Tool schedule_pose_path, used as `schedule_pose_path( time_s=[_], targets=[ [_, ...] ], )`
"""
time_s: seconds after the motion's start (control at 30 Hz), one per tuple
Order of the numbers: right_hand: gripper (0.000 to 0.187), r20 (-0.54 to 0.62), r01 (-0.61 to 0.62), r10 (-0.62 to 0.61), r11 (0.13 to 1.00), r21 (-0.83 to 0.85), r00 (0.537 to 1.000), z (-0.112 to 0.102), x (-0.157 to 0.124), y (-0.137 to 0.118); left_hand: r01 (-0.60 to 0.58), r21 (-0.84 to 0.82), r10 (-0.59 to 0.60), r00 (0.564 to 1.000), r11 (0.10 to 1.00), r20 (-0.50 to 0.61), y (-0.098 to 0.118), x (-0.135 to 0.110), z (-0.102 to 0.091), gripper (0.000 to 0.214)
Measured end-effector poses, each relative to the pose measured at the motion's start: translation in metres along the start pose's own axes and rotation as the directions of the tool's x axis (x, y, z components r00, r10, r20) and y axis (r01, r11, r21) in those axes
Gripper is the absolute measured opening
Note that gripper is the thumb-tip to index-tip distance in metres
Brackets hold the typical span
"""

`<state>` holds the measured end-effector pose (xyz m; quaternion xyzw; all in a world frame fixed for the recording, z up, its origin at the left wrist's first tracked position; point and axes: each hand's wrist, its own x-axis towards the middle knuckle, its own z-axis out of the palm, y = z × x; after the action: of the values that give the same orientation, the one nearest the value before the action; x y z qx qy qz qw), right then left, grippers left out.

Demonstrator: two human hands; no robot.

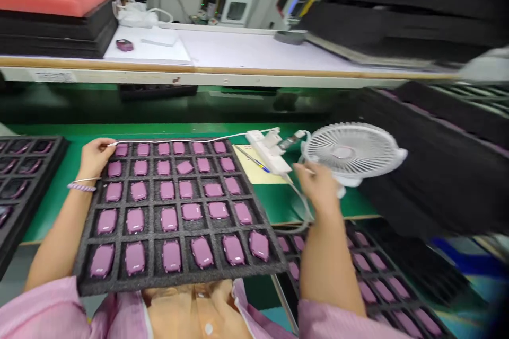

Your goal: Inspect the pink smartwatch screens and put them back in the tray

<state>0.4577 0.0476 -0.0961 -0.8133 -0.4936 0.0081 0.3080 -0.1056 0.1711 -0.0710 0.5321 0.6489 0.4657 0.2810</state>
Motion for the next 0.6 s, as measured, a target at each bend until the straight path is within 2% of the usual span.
schedule_pose_path(
  time_s=[0.07, 0.1, 0.17, 0.23, 0.37, 0.43, 0.47, 0.6],
  targets=[
    [0.077, -0.087, -0.01, 0.016, 0.997, 0.074, 0.996, -0.013, -0.014, 0.0, -0.044, 0.146, 0.04, 0.999, 0.988, 0.031, -0.004, 0.004, -0.007, 0.025],
    [0.07, -0.098, 0.005, 0.012, 0.985, 0.171, 0.995, -0.017, -0.02, -0.001, -0.063, 0.212, 0.051, 0.997, 0.975, 0.06, -0.005, 0.007, -0.011, 0.023],
    [0.055, -0.025, 0.034, -0.025, 0.896, 0.444, 0.999, -0.018, -0.025, -0.006, -0.103, 0.315, 0.061, 0.988, 0.944, 0.141, -0.004, 0.011, -0.017, 0.022],
    [0.049, 0.107, 0.05, -0.13, 0.833, 0.552, 0.986, -0.009, -0.024, -0.016, -0.155, 0.382, 0.063, 0.968, 0.911, 0.242, -0.002, 0.014, -0.019, 0.021],
    [0.049, 0.338, 0.174, -0.357, 0.867, 0.468, 0.871, 0.026, 0.0, -0.038, -0.29, 0.466, 0.083, 0.906, 0.836, 0.415, 0.005, 0.019, -0.015, 0.019],
    [0.048, 0.347, 0.219, -0.403, 0.859, 0.463, 0.847, 0.043, 0.018, -0.048, -0.36, 0.502, 0.097, 0.874, 0.786, 0.476, 0.009, 0.024, -0.013, 0.017],
    [0.047, 0.349, 0.278, -0.457, 0.845, 0.456, 0.818, 0.051, 0.027, -0.052, -0.396, 0.519, 0.104, 0.858, 0.758, 0.503, 0.011, 0.026, -0.011, 0.016],
    [0.037, 0.358, 0.355, -0.52, 0.828, 0.434, 0.776, 0.076, 0.057, -0.072, -0.53, 0.575, 0.134, 0.797, 0.623, 0.589, 0.02, 0.033, -0.007, 0.018]
  ],
)
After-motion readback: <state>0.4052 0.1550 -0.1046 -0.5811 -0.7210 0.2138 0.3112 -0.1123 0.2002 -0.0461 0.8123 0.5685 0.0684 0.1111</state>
